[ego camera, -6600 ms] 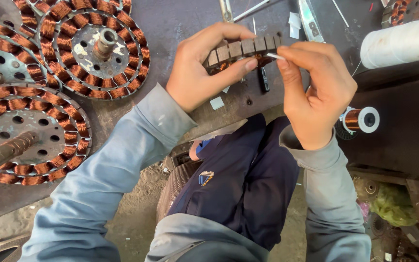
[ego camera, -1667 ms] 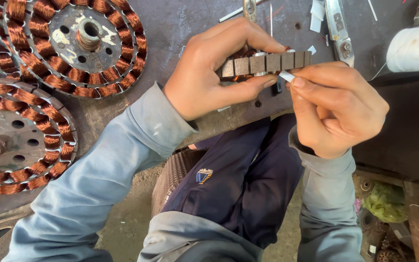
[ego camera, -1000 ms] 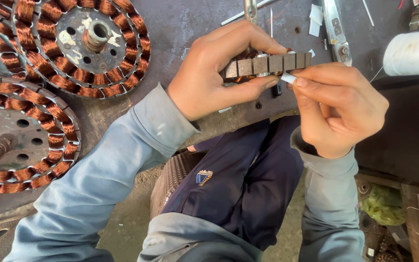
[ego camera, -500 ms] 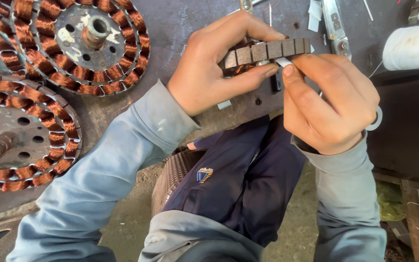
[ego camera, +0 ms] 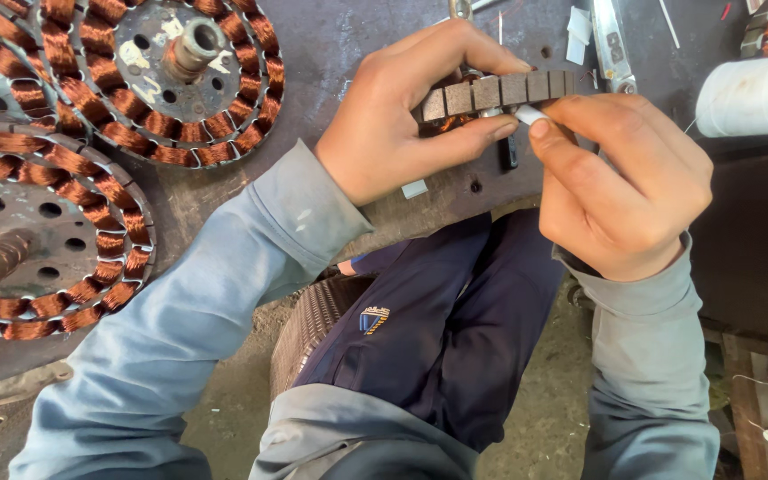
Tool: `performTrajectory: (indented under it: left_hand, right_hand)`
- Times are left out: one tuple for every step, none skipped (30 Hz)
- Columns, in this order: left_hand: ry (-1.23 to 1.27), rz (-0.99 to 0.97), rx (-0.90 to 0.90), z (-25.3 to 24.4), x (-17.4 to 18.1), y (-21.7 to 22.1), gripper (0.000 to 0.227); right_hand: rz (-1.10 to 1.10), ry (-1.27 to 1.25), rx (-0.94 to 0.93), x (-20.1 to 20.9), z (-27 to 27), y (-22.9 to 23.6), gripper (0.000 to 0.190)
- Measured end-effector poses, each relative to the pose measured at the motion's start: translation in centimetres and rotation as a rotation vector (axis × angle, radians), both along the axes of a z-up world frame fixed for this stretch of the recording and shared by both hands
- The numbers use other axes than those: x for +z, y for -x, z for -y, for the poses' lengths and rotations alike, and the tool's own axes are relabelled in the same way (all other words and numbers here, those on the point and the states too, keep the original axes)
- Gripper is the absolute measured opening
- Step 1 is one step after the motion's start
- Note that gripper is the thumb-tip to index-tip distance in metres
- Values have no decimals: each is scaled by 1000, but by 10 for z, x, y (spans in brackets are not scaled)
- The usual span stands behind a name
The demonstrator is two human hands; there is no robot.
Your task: The person inserts small white insulating pieces into slots on a cylindrical copper-wound component and uses a screwdriver to press them into place. The person repeats this process across multiple slots on the same component.
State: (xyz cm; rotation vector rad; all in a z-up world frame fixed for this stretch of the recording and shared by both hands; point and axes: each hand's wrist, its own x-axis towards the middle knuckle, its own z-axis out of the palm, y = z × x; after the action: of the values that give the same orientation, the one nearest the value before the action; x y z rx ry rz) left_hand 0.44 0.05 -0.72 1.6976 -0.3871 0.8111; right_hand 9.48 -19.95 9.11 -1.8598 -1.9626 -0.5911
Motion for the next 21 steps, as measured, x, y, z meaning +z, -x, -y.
performTrajectory:
  left_hand:
    - [-4,-1,3,0,-1,0,27]
    - [-14,3,11,0,-1,0,27]
    - [-22,6,25,1,-2,0,27]
    - [-30,9,37,2,-2,0,28]
    - [-37,11,54,4,-2,0,28]
    - [-40,13,63,5,-2,1,29]
    - [-43,16,72,5,-1,2,29]
    - [-43,22,72,6,-1,2,30]
    - [-40,16,59,6,0,3,31]
    - [-35,12,45,5,1,3,31]
    - [-28,-4,18,3,1,4,31]
    - [-26,-10,2,2,1,5,31]
    - [-25,-15,-15,1,1,6,32]
    - [-30,-10,-21,-1,1,5,33]
    - [-21,-2,-26,-1,0,4,34]
    - [-16,8,-29,-1,-1,3,36]
    - [4,19,-32,0,-1,3,37]
    - [22,31,-33,0,-2,2,39]
    - [39,-3,-39,0,-2,2,40]
    - [53,-34,-45,-2,-2,1,41]
    - [67,-52,-63,-3,-2,1,42]
  right_hand:
    - [-7,-2,-2,1,-1,1,21]
    - [-7,-1,-10,1,-1,3,20]
    - [-6,0,-19,1,-1,4,20]
    - [3,3,-34,1,0,6,19]
    - [18,7,-47,1,1,8,19]
    - [30,11,-61,-1,3,10,19]
    - [48,17,-73,-2,4,12,18]
    - [73,12,-93,-4,5,15,18]
    - [99,7,-112,-6,6,18,18]
    - [132,-7,-137,-10,4,22,17]
    - [164,-21,-163,-14,2,26,17]
    - [165,-86,-185,-21,-1,29,18]
    - [165,-151,-207,-29,-7,31,19]
    - [164,-216,-231,-36,-12,33,20]
    - [151,-256,-250,-43,-16,33,20]
    - [139,-300,-267,-48,-20,33,20]
    - [128,-344,-284,-49,-20,33,20]
    - [91,-312,-280,-49,-20,33,21]
    - [54,-281,-276,-47,-18,34,22]
    - [19,-253,-270,-42,-15,35,22]
    - [-13,-227,-286,-38,-12,36,25]
